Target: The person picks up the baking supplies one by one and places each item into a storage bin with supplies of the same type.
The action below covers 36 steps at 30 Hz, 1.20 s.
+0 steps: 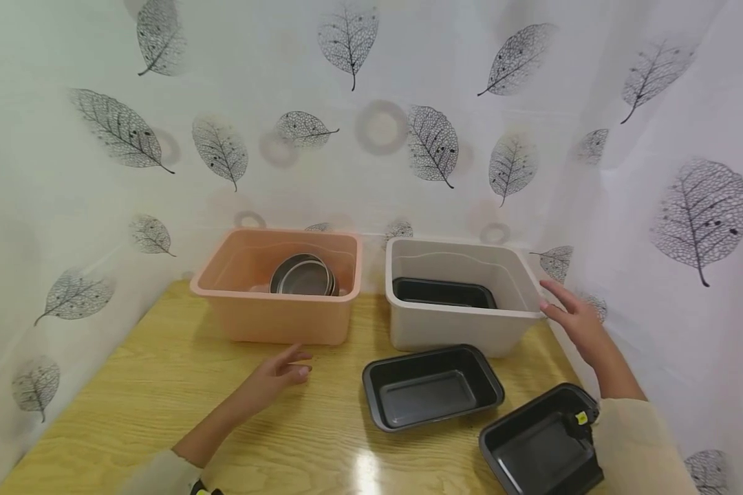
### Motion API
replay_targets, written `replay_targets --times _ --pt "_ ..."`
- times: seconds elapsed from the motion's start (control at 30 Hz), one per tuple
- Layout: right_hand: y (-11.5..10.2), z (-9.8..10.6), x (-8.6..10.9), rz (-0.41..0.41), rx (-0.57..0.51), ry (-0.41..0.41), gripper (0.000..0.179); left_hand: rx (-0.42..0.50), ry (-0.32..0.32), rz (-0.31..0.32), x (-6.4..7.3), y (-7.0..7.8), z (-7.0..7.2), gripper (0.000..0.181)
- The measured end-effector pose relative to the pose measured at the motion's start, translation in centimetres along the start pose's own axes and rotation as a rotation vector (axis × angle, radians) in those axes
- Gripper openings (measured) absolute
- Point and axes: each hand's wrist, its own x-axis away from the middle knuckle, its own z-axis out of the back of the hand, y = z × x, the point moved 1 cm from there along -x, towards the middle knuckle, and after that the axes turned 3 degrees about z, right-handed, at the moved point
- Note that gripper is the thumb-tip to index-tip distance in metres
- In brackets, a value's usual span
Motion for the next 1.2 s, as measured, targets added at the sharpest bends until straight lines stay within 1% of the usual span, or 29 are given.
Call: replay_targets --times 0.1,0.23,0.33,0.37,0.43,0.53,0.6,0.67,0.87,1.0,1.2 --pt "1.0 -0.3 -0.1 0.012 0.007 -0.019 0.066 0.021 -0.037 -0.010 -0.7 -0.1 -1.3 0.077" --pt "2.0 -0.5 0.1 0.000 0.053 -0.034 0.068 0.063 -0.089 -0.004 -1.3 -0.4 -2.9 0.074" --pt "2.4 -0.5 0.3 -0.006 0.037 -0.035 0.068 0.082 -0.111 0.009 -1.8 -0.7 -4.0 0.072" --pt "2.5 -0.5 0.4 0.000 0.015 -0.033 0.067 0.085 -0.117 0.013 -1.9 -0.8 -4.4 0.072" --pt "2.7 -0.6 0.4 0.026 -0.066 -0.035 0.066 0.090 -0.122 0.013 -2.2 -0.9 -5.1 0.071" --pt "3.0 -0.7 0.4 0.064 -0.256 -0.053 0.064 0.108 -0.135 0.008 -2.7 -0.9 -6.3 0.070" --pt "3.2 -0.8 0.4 0.079 -0.352 -0.065 0.064 0.117 -0.140 0.001 -3.0 -0.9 -7.0 0.068" --pt "3.3 -0.8 0.3 0.083 -0.422 -0.071 0.065 0.136 -0.137 0.001 -3.5 -1.0 -7.8 0.068" --pt "3.1 -1.1 0.0 0.080 -0.498 -0.078 0.064 0.152 -0.085 -0.025 -4.6 -1.5 -9.7 0.069" --pt "3.0 -1.4 -0.1 0.088 -0.521 -0.085 0.063 0.163 -0.074 -0.033 -4.8 -1.6 -10.8 0.068" --pt "2.8 -1.6 -0.2 0.078 -0.513 -0.084 0.064 0.163 -0.024 -0.015 -4.7 -1.4 -12.0 0.061"
